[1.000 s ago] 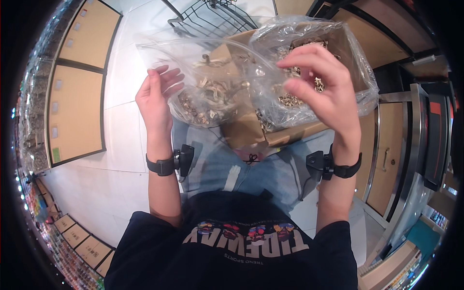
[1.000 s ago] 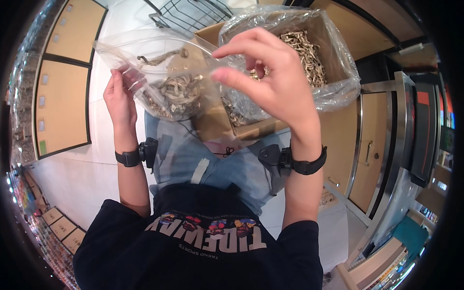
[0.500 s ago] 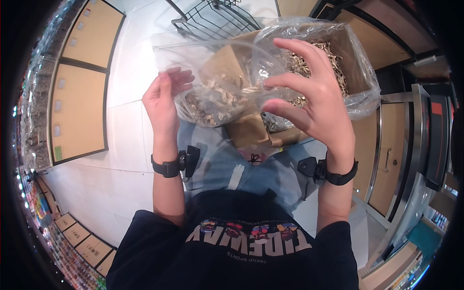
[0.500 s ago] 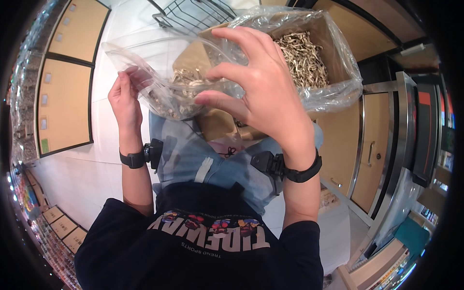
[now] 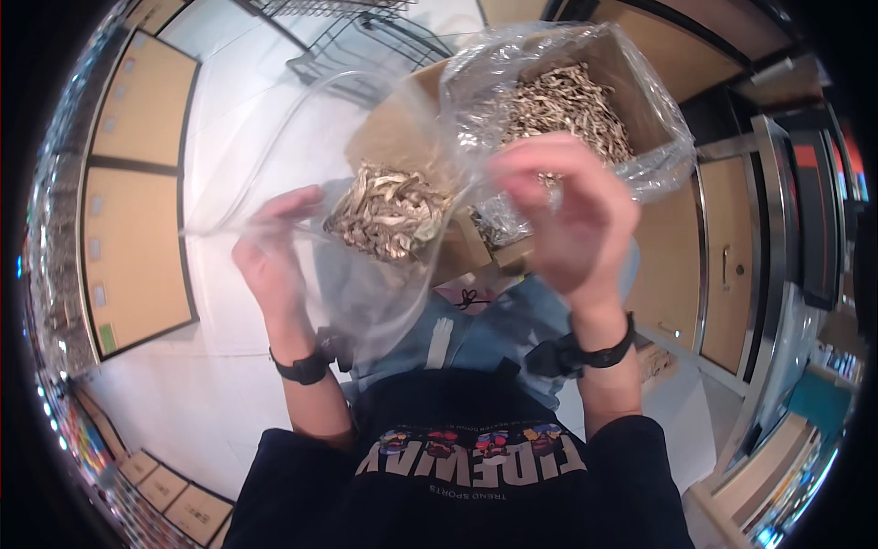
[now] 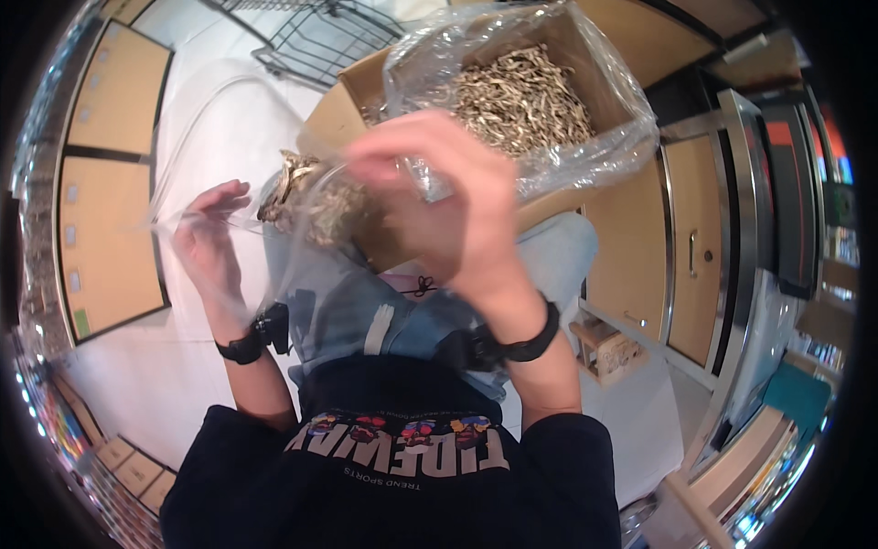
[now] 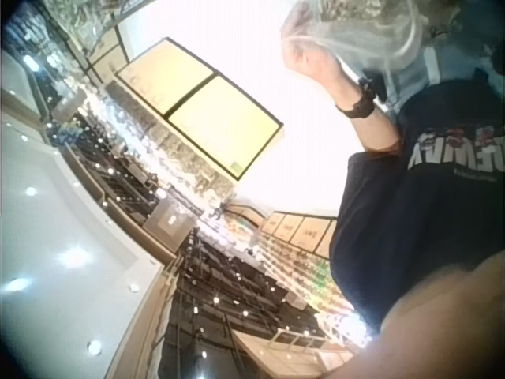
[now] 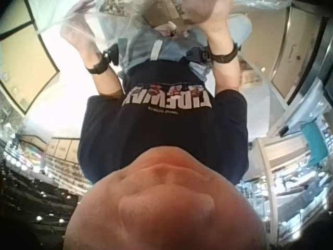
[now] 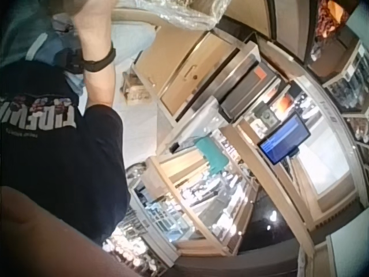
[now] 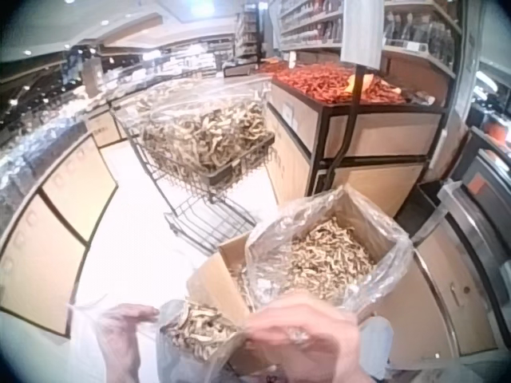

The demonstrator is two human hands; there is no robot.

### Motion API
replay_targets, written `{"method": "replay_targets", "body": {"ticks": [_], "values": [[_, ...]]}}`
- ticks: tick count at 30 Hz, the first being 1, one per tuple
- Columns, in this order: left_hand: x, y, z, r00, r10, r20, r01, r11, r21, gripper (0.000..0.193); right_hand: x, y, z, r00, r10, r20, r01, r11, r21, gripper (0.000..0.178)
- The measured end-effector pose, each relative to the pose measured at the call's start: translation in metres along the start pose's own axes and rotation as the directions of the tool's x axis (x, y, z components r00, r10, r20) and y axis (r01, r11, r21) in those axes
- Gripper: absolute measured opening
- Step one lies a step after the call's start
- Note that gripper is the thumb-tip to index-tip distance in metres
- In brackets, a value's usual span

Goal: Weighing and packaging dried mushrooms in a supermarket.

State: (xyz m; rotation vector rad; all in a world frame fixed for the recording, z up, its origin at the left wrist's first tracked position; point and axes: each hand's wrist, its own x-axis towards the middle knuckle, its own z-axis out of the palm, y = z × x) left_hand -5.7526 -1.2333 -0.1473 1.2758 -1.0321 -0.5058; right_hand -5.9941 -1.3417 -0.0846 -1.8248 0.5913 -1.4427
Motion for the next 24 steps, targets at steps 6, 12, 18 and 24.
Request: {"method": "replay_targets", "body": {"ticks": [6, 12, 18, 24], "values": [[-0.009, 0.001, -0.001, 0.988, 0.082, -0.128, -0.075, 0.996, 0.058, 0.038, 0.007, -0.019, 0.01, 0.994, -0.104, -0.01, 0.103, 0.992, -0.076, 0.016], [0.003, -0.007, 0.009, 0.994, 0.084, -0.077, -0.078, 0.994, 0.072, 0.04, 0.016, -0.013, 0.016, 0.992, -0.126, -0.026, 0.124, 0.99, -0.074, 0.01], [0.009, -0.004, 0.016, 0.993, -0.083, -0.088, 0.075, 0.993, -0.094, 0.035, 0.024, -0.006, 0.02, 0.979, 0.091, -0.185, -0.086, 0.996, 0.035, 0.011], [0.023, -0.02, 0.017, 0.986, -0.16, -0.038, 0.152, 0.975, -0.16, 0.039, 0.014, 0.044, -0.002, 0.992, 0.105, 0.068, -0.103, 0.994, -0.028, 0.018]]}}
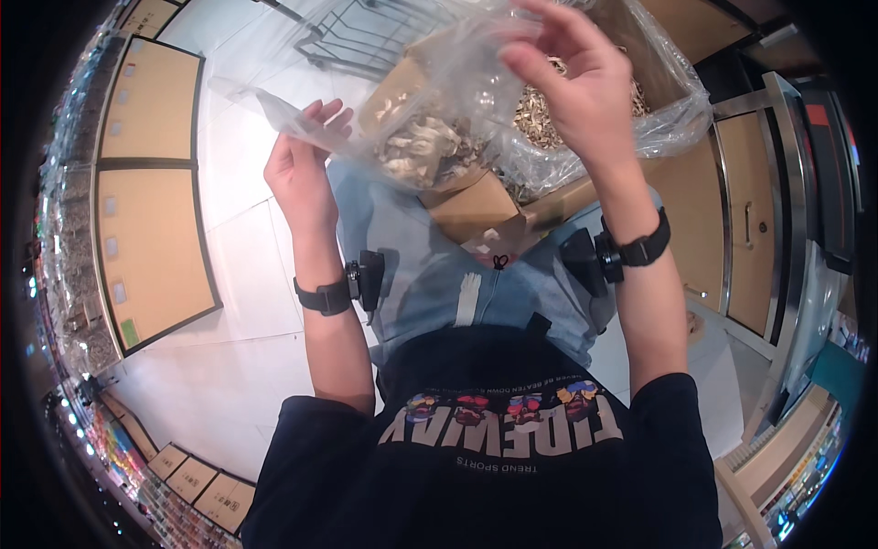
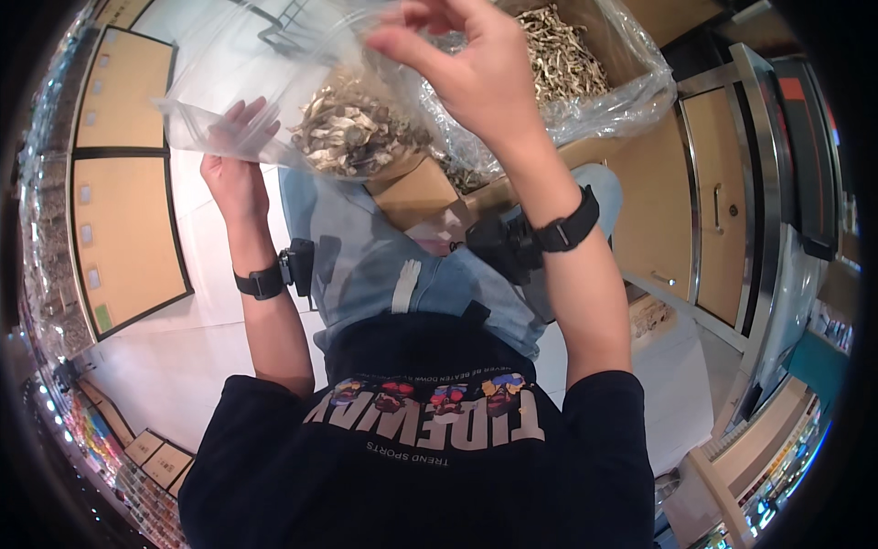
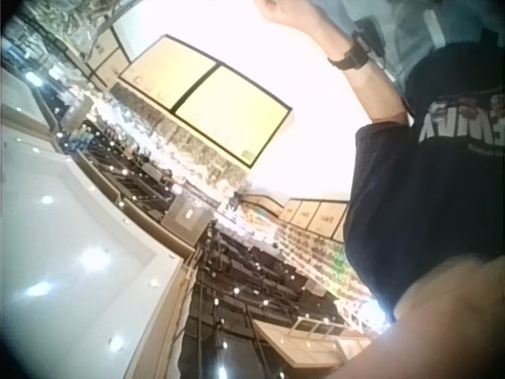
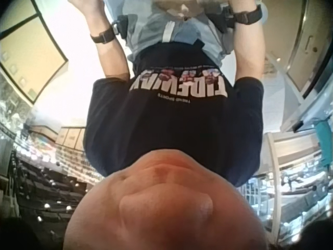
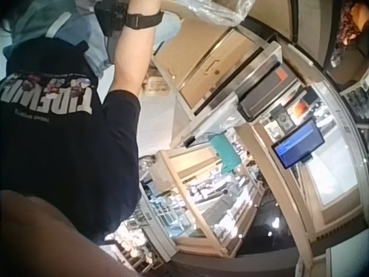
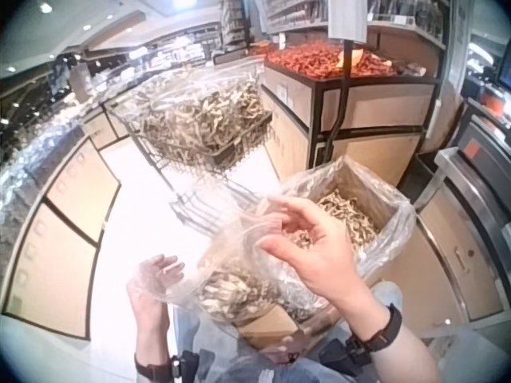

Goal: Weighing and packaging dried mushrooms in a supermarket.

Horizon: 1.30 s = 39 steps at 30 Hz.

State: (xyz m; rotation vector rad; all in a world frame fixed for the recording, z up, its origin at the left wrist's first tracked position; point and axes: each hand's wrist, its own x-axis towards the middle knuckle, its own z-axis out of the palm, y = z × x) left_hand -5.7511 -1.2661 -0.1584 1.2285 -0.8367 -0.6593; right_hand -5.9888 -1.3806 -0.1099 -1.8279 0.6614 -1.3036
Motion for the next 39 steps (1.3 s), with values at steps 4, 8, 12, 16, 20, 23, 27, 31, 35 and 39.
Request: {"method": "replay_targets", "body": {"ticks": [4, 8, 12, 16, 20, 23, 27, 31, 35, 39], "values": [[0.008, -0.006, 0.003, 0.999, -0.046, 0.017, 0.047, 0.996, -0.076, 0.043, -0.038, 0.045, 0.001, 0.969, 0.15, 0.197, -0.096, 0.961, -0.26, 0.025], [-0.006, -0.017, -0.005, 0.995, 0.064, 0.081, -0.066, 0.998, 0.016, 0.035, -0.079, 0.048, 0.0, 0.928, 0.345, 0.141, -0.298, 0.914, -0.274, 0.02], [-0.025, -0.03, -0.021, 0.998, 0.061, 0.013, -0.062, 0.996, 0.065, 0.029, -0.087, 0.027, 0.016, 0.991, 0.124, 0.055, -0.11, 0.974, -0.199, 0.014], [-0.037, -0.024, -0.009, 0.985, 0.076, -0.156, -0.086, 0.995, -0.058, 0.031, -0.096, 0.029, 0.009, 0.979, 0.203, 0.031, -0.197, 0.972, -0.129, 0.012], [-0.036, -0.023, -0.023, 0.995, 0.089, -0.033, -0.094, 0.979, -0.183, 0.039, -0.097, 0.048, -0.002, 0.962, 0.234, 0.142, -0.228, 0.972, -0.061, 0.016], [-0.031, -0.022, -0.019, 0.995, 0.087, -0.041, -0.091, 0.989, -0.117, 0.042, -0.086, 0.072, -0.021, 0.91, 0.4, 0.105, -0.401, 0.916, -0.013, 0.038], [-0.022, -0.03, -0.039, 0.983, 0.117, -0.138, -0.103, 0.989, 0.108, 0.034, -0.053, 0.144, -0.078, 0.73, 0.679, 0.084, -0.622, 0.71, -0.331, 0.044], [-0.012, -0.032, -0.048, 0.968, -0.137, -0.212, 0.12, 0.988, -0.094, 0.028, -0.024, 0.225, -0.126, 0.608, 0.793, -0.033, -0.618, 0.447, -0.647, 0.057], [-0.017, -0.062, -0.061, 0.988, 0.031, -0.154, -0.028, 0.999, 0.023, 0.037, -0.011, 0.29, -0.167, 0.513, 0.85, -0.12, -0.467, 0.159, -0.87, 0.073], [-0.002, -0.062, -0.045, 0.911, -0.008, -0.413, -0.028, 0.996, -0.08, 0.028, -0.02, 0.327, -0.155, 0.488, 0.82, -0.3, -0.482, -0.034, -0.876, 0.085]]}}
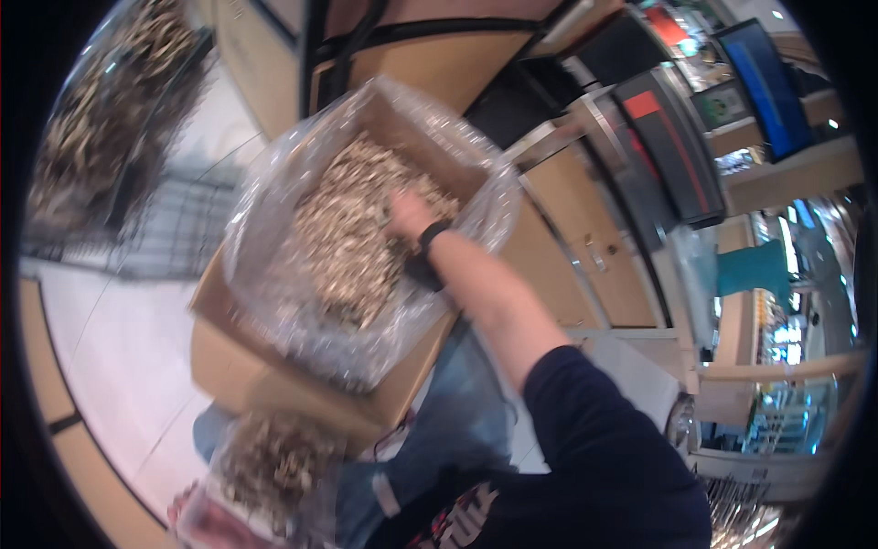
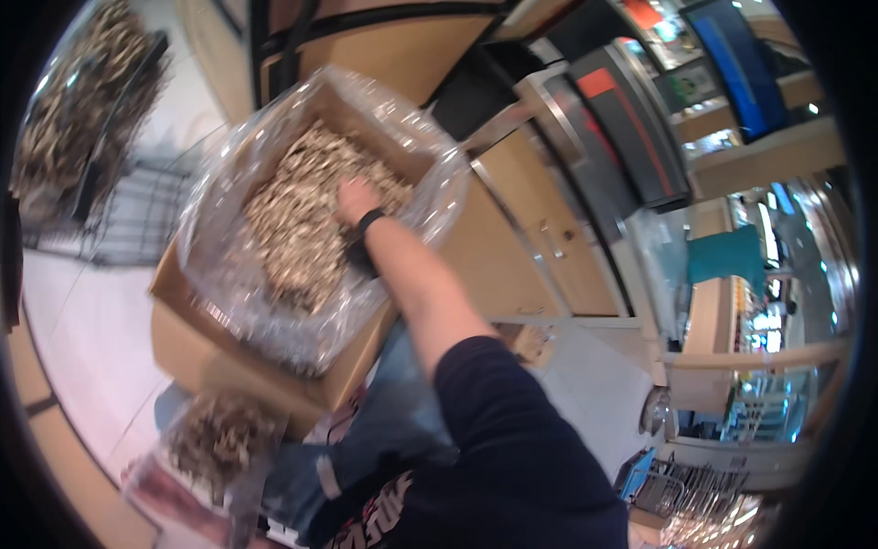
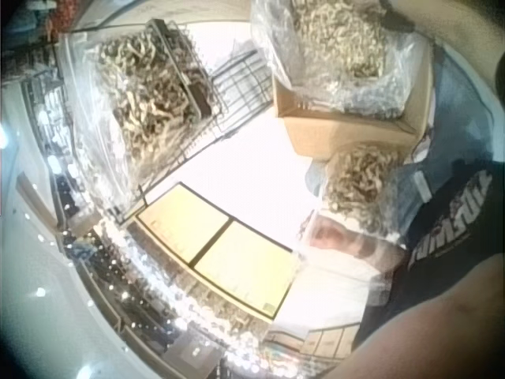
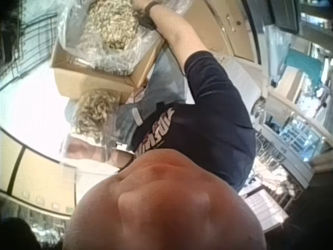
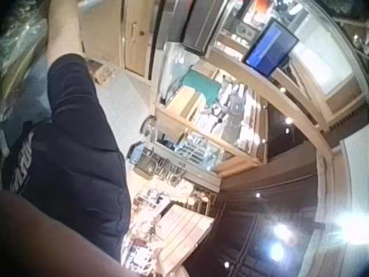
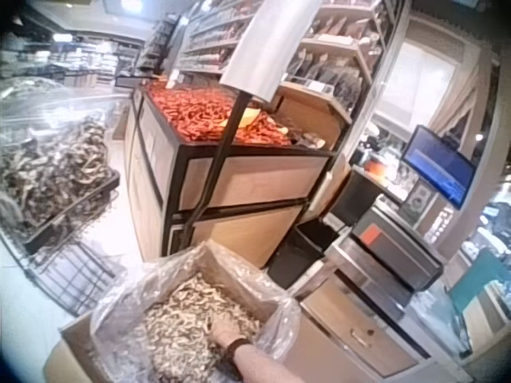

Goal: Weighing and packaging dried mushrooms in a supermarket.

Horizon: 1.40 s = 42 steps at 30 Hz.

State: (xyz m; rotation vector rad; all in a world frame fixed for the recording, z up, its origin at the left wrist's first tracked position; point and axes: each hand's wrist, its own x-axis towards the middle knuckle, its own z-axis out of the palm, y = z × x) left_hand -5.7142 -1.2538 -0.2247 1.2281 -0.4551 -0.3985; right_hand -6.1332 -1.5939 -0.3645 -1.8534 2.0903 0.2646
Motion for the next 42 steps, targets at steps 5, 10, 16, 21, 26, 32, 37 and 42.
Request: {"method": "replay_targets", "body": {"ticks": [5, 10, 16, 21, 26, 32, 37, 42], "values": [[0.03, -0.022, -0.069, 0.978, -0.071, 0.198, 0.008, 0.953, 0.301, 0.022, 0.015, 0.02, 0.023, 0.998, 0.062, -0.019, -0.061, 0.995, 0.082, 0.11], [0.046, -0.042, -0.074, 0.857, -0.203, 0.475, 0.38, 0.869, -0.315, 0.023, 0.028, 0.027, 0.04, 0.991, 0.079, -0.107, -0.091, 0.989, -0.118, 0.102], [0.043, -0.039, -0.016, 0.917, -0.192, 0.349, 0.278, 0.936, -0.217, 0.022, 0.029, 0.032, 0.041, 0.992, 0.038, -0.122, -0.049, 0.994, -0.093, 0.084], [0.041, -0.037, 0.002, 0.926, -0.196, 0.321, 0.274, 0.936, -0.219, 0.021, 0.008, 0.014, 0.014, 0.953, 0.303, -0.017, -0.304, 0.95, -0.078, 0.097], [0.043, -0.025, 0.01, 0.934, -0.191, 0.301, 0.264, 0.938, -0.223, 0.02, 0.032, 0.04, 0.043, 0.969, 0.247, 0.029, -0.246, 0.969, -0.039, 0.095], [0.025, 0.011, 0.021, 0.991, -0.13, 0.016, 0.131, 0.978, -0.162, 0.02, 0.029, 0.018, 0.053, 0.994, 0.082, -0.077, -0.076, 0.994, 0.081, 0.032], [0.02, 0.007, 0.055, 0.978, -0.17, 0.123, 0.164, 0.985, 0.061, 0.019, 0.059, 0.097, 0.072, 0.958, -0.041, -0.285, 0.003, 0.991, -0.132, 0.018], [0.02, 0.013, 0.057, 0.959, -0.173, 0.227, 0.175, 0.985, 0.01, 0.023, 0.078, 0.108, 0.09, 0.965, 0.003, -0.261, 0.031, 0.991, 0.129, 0.019]]}}
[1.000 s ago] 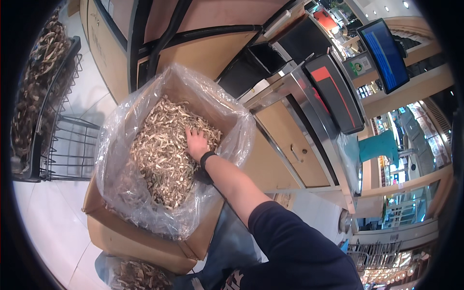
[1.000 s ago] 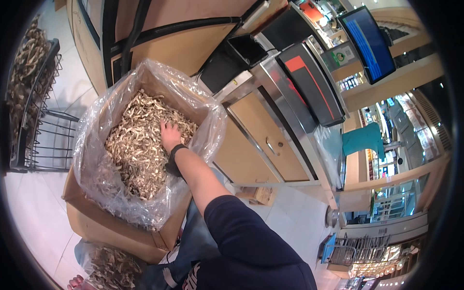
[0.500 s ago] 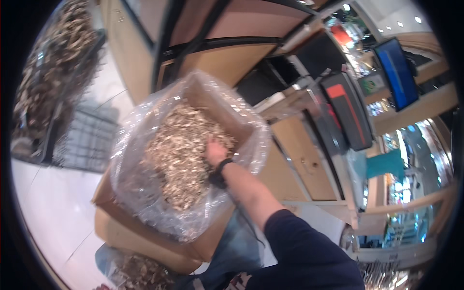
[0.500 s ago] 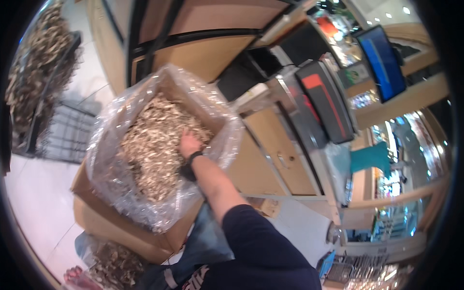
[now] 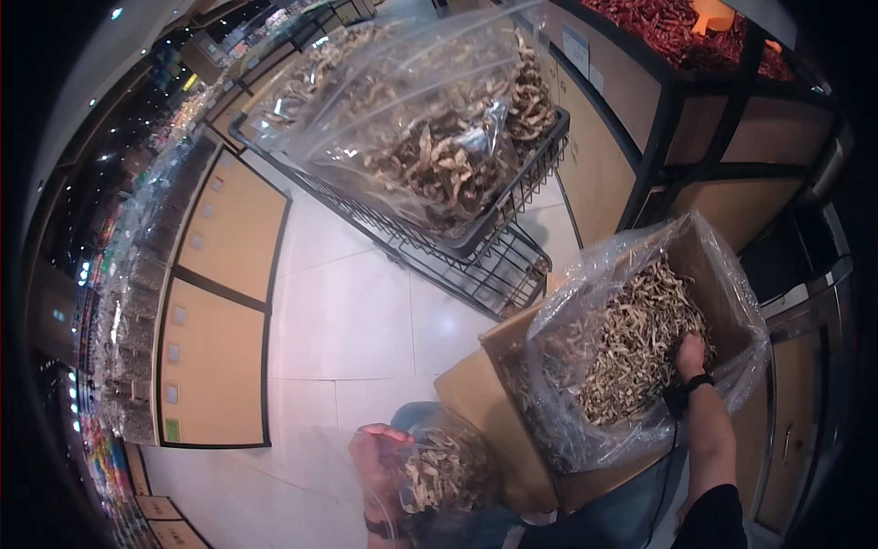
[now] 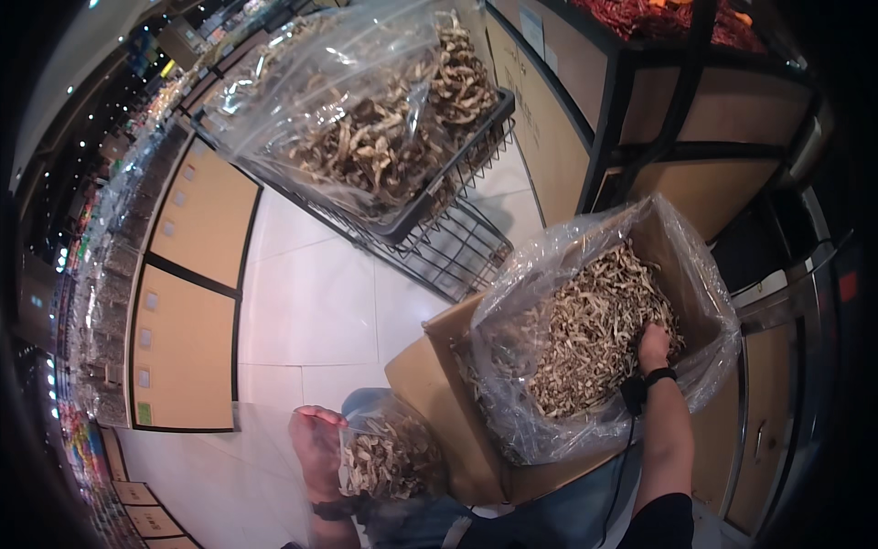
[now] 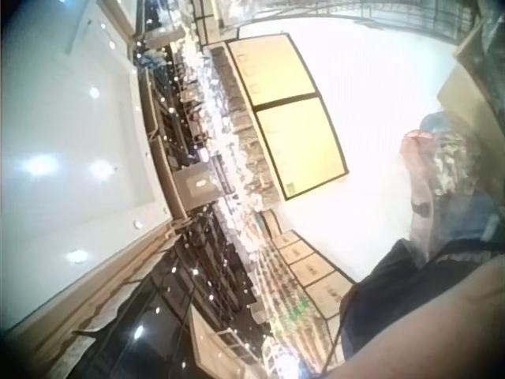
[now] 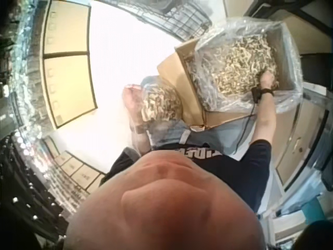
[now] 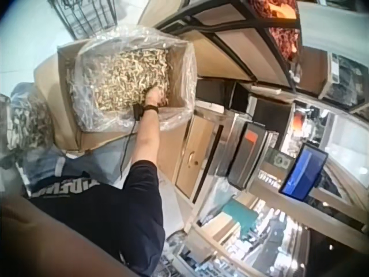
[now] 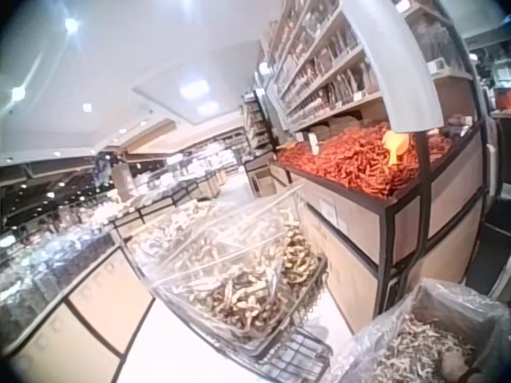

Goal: Weighing and packaging dried mushrooms in a supermarket.

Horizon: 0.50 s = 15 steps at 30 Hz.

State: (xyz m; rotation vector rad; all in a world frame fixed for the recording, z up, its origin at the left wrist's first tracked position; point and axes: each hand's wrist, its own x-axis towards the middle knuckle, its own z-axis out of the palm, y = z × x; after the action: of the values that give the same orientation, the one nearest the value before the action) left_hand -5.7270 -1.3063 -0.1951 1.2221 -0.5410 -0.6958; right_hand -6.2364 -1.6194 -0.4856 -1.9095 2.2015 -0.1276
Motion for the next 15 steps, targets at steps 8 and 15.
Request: {"method": "replay_targets", "body": {"ticks": [8, 15], "values": [[0.012, 0.011, 0.003, 0.99, -0.077, -0.12, 0.078, 0.997, 0.002, 0.027, 0.005, -0.023, -0.013, 0.998, 0.01, -0.055, -0.005, 0.995, 0.095, 0.017], [0.008, 0.025, 0.021, 0.998, -0.05, 0.05, 0.041, 0.987, 0.157, 0.04, 0.009, -0.005, -0.021, 0.973, 0.138, -0.186, -0.102, 0.977, 0.189, 0.016]]}}
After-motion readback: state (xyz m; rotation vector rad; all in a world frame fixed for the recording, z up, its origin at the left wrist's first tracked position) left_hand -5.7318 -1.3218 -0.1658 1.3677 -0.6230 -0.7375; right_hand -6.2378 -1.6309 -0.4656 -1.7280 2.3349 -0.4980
